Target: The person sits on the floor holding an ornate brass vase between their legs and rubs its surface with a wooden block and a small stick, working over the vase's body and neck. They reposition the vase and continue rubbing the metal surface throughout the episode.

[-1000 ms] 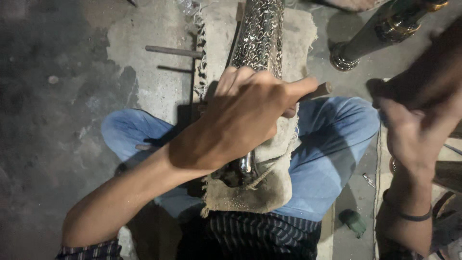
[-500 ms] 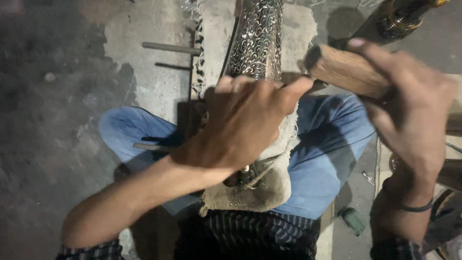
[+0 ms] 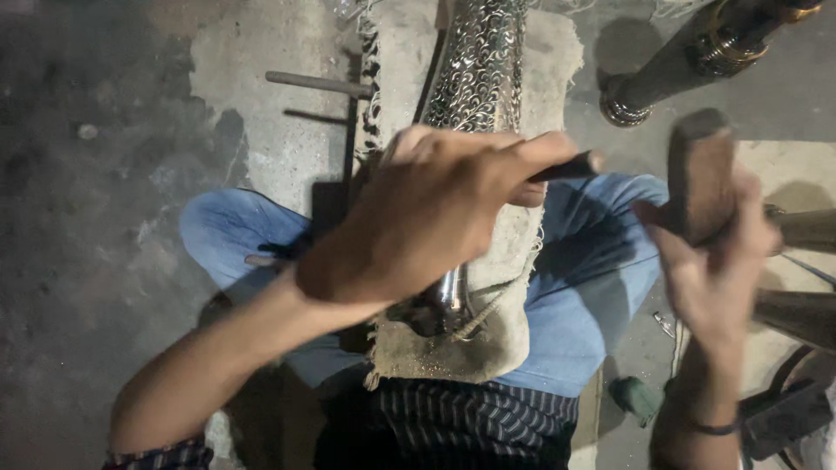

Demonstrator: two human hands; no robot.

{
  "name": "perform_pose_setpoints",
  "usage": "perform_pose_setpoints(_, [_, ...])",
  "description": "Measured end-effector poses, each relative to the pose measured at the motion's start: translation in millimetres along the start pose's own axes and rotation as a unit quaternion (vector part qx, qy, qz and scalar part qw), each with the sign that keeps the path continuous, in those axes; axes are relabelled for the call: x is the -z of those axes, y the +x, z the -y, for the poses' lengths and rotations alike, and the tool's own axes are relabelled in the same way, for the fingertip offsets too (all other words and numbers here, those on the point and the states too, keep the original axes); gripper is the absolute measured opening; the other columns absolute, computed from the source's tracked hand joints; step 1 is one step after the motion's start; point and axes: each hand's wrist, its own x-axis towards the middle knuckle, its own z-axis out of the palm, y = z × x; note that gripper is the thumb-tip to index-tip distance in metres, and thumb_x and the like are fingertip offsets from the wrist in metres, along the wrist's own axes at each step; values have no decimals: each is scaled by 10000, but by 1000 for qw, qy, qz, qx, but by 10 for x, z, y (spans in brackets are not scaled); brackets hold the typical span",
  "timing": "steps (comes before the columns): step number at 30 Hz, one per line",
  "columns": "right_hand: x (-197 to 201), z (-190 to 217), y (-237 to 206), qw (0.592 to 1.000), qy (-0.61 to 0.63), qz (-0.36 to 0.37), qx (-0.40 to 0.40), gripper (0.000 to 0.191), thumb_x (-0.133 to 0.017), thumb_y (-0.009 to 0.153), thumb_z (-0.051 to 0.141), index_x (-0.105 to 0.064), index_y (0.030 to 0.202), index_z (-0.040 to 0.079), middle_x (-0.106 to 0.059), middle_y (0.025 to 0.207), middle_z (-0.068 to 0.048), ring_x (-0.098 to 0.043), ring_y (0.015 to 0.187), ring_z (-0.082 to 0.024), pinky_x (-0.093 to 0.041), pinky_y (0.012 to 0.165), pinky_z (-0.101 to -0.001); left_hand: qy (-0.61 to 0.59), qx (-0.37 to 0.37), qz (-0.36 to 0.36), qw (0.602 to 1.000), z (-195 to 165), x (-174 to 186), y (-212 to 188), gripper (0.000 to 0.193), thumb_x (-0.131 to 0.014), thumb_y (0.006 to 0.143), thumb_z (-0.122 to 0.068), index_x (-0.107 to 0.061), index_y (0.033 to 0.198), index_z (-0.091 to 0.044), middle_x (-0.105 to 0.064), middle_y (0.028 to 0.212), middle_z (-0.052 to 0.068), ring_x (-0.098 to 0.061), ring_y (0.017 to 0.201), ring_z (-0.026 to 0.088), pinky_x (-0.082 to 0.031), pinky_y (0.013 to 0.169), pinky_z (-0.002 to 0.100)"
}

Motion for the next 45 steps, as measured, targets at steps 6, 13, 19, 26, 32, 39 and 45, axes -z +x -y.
perform_pose_setpoints(6, [-415, -365, -390, 993, 53, -39, -101, 513, -837, 943, 28, -514, 1335, -45, -624, 1194, -61, -598, 1060, -126, -514, 967, -284, -19, -100, 5, 995, 103, 104, 159, 493, -535, 922, 176, -659, 1322, -84, -749, 1137, 164, -788, 858, 186, -650, 697, 280])
perform_pose_setpoints(13, [-451, -287, -403, 992, 55, -38, -103, 577, -839, 953, 15, -508, 1424, -26, -610, 1294, -85, -598, 1124, -137, -513, 1021, -295, -3, -117, -7, 993, 146, 70, 49, 487, -682, 982, -6, -578, 1437, -144, -658, 1098, 85, -650, 1051, 277, -555, 928, 397])
perform_pose_setpoints(19, [-128, -126, -211, 994, 38, -80, -64, 586, -797, 923, -81, -480, 1412, -18, -581, 1255, -58, -620, 1025, -116, -582, 923, -306, 50, -92, 6, 995, 209, -57, 60, 470, -674, 956, -48, -597, 1415, -117, -633, 1100, 123, -608, 1068, 300, -506, 966, 456])
perform_pose_setpoints(26, [-69, 141, -77, 987, -131, -33, 82, 682, -808, 859, -173, -479, 1433, -10, -621, 1105, -157, -644, 953, -208, -548, 881, -355, 75, -99, -32, 992, 89, -88, 124, 373, -638, 963, -103, -656, 1334, -143, -635, 1032, 110, -620, 1003, 314, -485, 925, 460])
perform_pose_setpoints(32, [-16, 180, 13, 993, -91, 49, 62, 580, -673, 834, -152, -507, 1381, -57, -653, 1187, -149, -621, 1094, -205, -553, 1020, -327, 119, -41, 0, 992, -60, -58, 175, 351, -531, 991, -157, -661, 1314, -196, -671, 972, 110, -658, 981, 318, -512, 889, 494])
perform_pose_setpoints(39, [77, 514, 319, 994, -58, 67, 67, 618, -600, 755, -127, -525, 1363, -43, -643, 1218, -150, -661, 1113, -197, -572, 1005, -361, 100, -11, -1, 995, 37, -218, 47, 389, -499, 1029, -66, -615, 1400, -68, -633, 654, 173, -651, 576, 266, -556, 572, 438])
perform_pose_setpoints(45, [166, 940, 619, 946, -234, 112, 196, 524, -767, 792, -84, -593, 1286, -82, -688, 1129, -244, -705, 1056, -325, -555, 926, -423, 124, -34, -136, 982, -5, -227, -164, 360, -531, 1087, 5, -619, 1420, -100, -743, 863, 142, -704, 688, 214, -561, 601, 389])
